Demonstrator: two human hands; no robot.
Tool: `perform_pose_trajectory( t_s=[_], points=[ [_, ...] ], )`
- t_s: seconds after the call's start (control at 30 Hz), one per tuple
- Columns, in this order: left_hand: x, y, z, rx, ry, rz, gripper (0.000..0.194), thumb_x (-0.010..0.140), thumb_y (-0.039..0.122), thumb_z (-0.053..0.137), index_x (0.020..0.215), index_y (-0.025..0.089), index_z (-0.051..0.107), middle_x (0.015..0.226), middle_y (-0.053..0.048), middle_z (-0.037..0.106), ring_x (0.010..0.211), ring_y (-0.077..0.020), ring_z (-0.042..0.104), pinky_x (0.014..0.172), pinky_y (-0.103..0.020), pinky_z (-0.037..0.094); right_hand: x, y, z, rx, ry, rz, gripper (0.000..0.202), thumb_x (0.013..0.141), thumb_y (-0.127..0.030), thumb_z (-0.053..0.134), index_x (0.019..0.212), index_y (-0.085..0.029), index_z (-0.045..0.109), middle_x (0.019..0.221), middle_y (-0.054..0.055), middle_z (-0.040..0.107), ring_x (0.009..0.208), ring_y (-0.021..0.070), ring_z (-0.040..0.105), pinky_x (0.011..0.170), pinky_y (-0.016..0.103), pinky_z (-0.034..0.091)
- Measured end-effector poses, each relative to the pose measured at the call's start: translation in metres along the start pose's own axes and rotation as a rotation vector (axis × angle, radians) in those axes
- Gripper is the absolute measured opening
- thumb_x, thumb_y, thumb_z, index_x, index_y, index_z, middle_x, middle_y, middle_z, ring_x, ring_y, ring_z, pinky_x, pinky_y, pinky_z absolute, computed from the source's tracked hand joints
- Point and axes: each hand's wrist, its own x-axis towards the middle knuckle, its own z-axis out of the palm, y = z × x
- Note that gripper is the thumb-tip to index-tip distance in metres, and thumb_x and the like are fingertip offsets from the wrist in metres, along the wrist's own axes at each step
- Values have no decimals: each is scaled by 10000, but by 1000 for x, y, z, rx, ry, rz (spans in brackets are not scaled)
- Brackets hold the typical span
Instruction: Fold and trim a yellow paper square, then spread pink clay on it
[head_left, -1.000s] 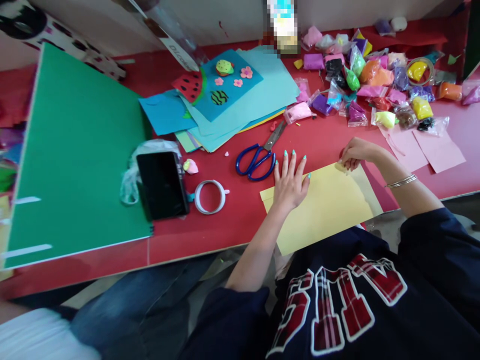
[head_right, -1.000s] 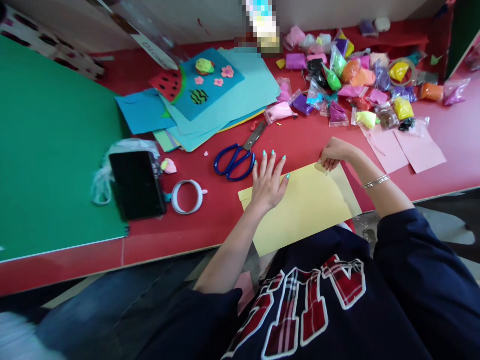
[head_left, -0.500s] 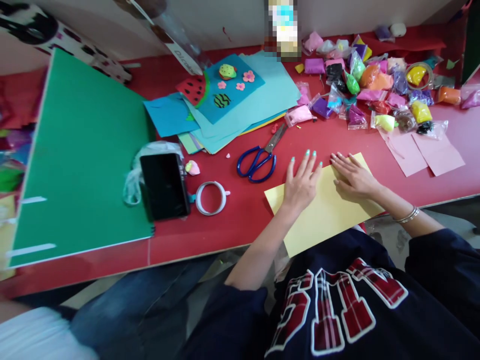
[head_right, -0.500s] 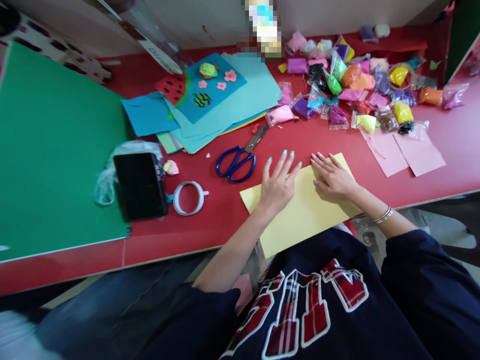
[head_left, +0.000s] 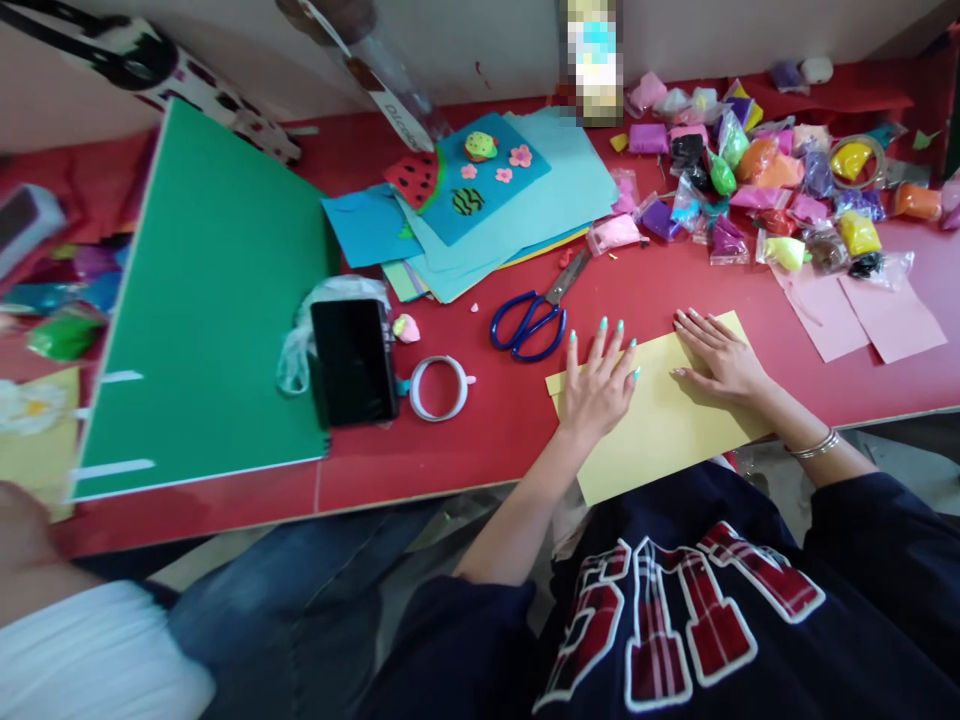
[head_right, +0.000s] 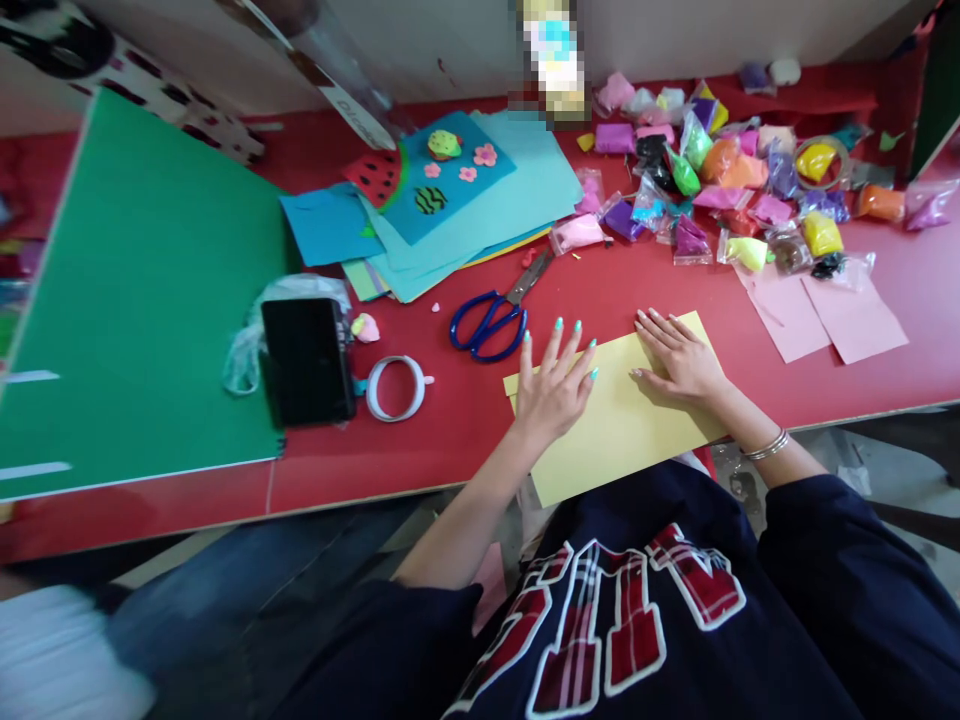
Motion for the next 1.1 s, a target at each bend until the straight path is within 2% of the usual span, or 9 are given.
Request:
perform_pose_trajectory(
  t_s=[0.37, 0.5, 0.57, 0.63, 0.73, 0.8, 0.93, 1.03, 1.1],
  points=[
    [-77, -52, -18, 102, 110, -240, 392, 957, 321, 432, 1286, 194, 603, 1460, -148, 465, 1423, -339, 328, 1150, -633, 181, -1, -2, 2, -5, 20, 33, 622, 963, -475, 387, 1459, -100, 399, 1529, 96, 383, 1446, 214, 305, 1204, 401, 243],
    [-91, -62, -21, 98, 129, -242, 416, 943, 369, 457, 1254, 145, 619, 1415, -187, 516, 1388, -362, 387, 1117, -616, 264, 2, -8, -6, -140, 56, 94, 574, 934, -513, 441, 1367, -146, 526, 1374, 143, 561, 1275, 304, 496, 1050, 470, 365],
    [-85, -64, -21, 79, 150, -213, 429, 934, 386, 468, 1242, 126, 614, 1363, -191, 568, 1338, -349, 458, 1096, -575, 321, 9, -13, -14, -247, 24, 114, 526, 916, -505, 479, 1301, -162, 579, 1201, 154, 643, 1083, 313, 579, 936, 472, 388],
    [-71, -65, -22, 50, 156, -160, 452, 926, 403, 480, 1263, 120, 588, 1335, -184, 592, 1300, -326, 500, 1085, -529, 352, 18, -17, -21, -315, -72, 54, 462, 904, -433, 510, 1247, -138, 602, 1079, 155, 667, 965, 291, 591, 870, 432, 382],
    [-43, -66, -25, -83, 77, -61, 488, 903, 366, 520, 1318, 111, 536, 1372, -180, 562, 1311, -305, 484, 1095, -479, 348, 31, -23, -28, -347, -193, -69, 363, 861, -298, 538, 1149, -100, 637, 981, 153, 677, 896, 257, 581, 796, 361, 368],
    [-25, -64, -28, -205, 23, -51, 474, 866, 303, 557, 1304, 121, 552, 1347, -171, 584, 1294, -300, 499, 1092, -462, 348, 36, -25, -29, -351, -213, -101, 302, 851, -240, 529, 1084, -101, 660, 919, 137, 686, 836, 225, 576, 741, 329, 358],
    [-7, -52, -28, -327, 72, -156, 420, 825, 256, 590, 1236, 171, 608, 1226, -144, 657, 1196, -299, 568, 1045, -459, 378, 33, -25, -31, -365, -166, -88, 242, 883, -152, 467, 949, -132, 700, 850, 101, 699, 758, 175, 577, 633, 290, 334],
    [-8, -35, -25, -427, 204, -346, 404, 860, 279, 552, 1239, 143, 583, 1179, -183, 649, 1150, -320, 580, 994, -485, 407, 19, -24, -43, -411, -64, 7, 276, 906, -140, 434, 906, -133, 710, 827, 100, 712, 711, 169, 590, 557, 288, 299],
    [-9, -23, -22, -549, 266, -467, 432, 902, 319, 498, 1292, 135, 509, 1026, -155, 687, 995, -283, 649, 889, -448, 484, 3, -30, -55, -462, 47, 79, 291, 919, -135, 420, 904, -121, 710, 756, 92, 715, 644, 165, 591, 532, 294, 288]
  ],
)
